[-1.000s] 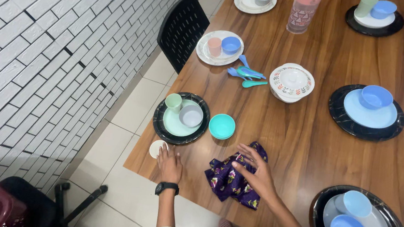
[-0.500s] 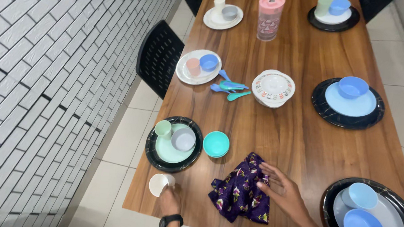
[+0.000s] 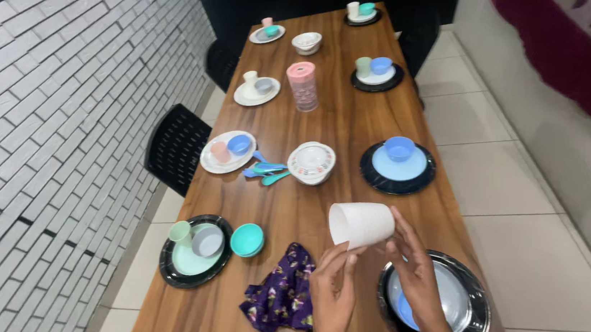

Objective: The person arranges plates, cups, and spoons at multiple places around a table, while assisted by another person at the opposite end.

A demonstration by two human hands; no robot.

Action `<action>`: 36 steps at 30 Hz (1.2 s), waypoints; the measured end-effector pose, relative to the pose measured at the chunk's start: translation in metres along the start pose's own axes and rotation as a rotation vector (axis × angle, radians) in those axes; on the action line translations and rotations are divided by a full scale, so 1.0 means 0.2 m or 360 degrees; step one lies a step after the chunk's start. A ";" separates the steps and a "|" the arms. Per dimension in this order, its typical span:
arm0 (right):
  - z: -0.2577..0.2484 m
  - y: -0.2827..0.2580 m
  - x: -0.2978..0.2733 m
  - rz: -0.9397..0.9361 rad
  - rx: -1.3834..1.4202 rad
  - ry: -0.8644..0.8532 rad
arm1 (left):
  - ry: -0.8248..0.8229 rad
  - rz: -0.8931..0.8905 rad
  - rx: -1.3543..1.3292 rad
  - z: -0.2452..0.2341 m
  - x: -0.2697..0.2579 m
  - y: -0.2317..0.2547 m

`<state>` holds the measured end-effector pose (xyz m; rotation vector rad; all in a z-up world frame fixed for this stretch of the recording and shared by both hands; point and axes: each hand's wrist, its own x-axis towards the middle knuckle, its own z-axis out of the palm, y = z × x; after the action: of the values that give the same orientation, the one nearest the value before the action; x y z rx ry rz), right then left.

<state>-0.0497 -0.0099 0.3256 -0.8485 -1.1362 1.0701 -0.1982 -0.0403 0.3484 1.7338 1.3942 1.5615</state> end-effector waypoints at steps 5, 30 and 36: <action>-0.49 -0.22 -0.15 -0.0046 0.0029 0.0166 | -0.0215 0.0094 -0.0193 0.39 -0.19 0.36; -1.53 -0.54 0.13 0.0175 0.0057 0.0228 | -0.0098 0.0060 -0.0880 1.62 0.12 0.63; -1.78 -0.58 0.50 0.0229 -0.0094 0.0165 | -0.0119 -0.0130 -0.1295 1.96 0.47 0.39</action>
<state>0.3290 0.0506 0.3795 -1.0338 -1.0361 1.1015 0.1773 0.1270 0.3494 1.1936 0.6218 1.6647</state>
